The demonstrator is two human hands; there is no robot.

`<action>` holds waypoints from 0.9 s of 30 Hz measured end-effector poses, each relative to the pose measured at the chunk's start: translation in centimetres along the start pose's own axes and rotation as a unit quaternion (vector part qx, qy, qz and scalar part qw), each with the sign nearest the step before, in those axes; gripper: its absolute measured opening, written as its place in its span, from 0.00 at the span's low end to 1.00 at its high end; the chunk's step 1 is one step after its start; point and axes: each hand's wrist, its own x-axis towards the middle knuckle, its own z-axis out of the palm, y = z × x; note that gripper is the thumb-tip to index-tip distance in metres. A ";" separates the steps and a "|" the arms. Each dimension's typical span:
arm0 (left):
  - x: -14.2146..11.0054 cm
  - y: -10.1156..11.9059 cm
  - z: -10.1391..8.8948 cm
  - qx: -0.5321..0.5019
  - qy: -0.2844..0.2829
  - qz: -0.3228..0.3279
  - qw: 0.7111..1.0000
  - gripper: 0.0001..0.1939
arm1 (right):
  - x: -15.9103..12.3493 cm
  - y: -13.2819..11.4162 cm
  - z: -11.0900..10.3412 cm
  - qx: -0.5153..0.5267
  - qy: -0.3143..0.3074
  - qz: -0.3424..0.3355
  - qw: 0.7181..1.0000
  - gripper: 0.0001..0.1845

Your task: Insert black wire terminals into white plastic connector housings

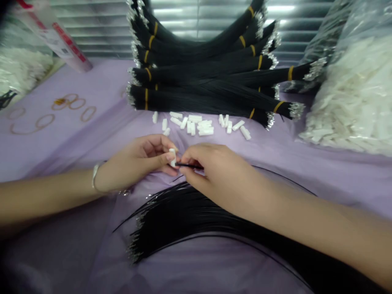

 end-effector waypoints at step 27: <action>0.1 -0.3 -0.3 -0.045 -0.010 0.025 0.999 0.03 | -0.3 -4.1 3.6 -0.136 -0.167 -0.177 0.960 0.07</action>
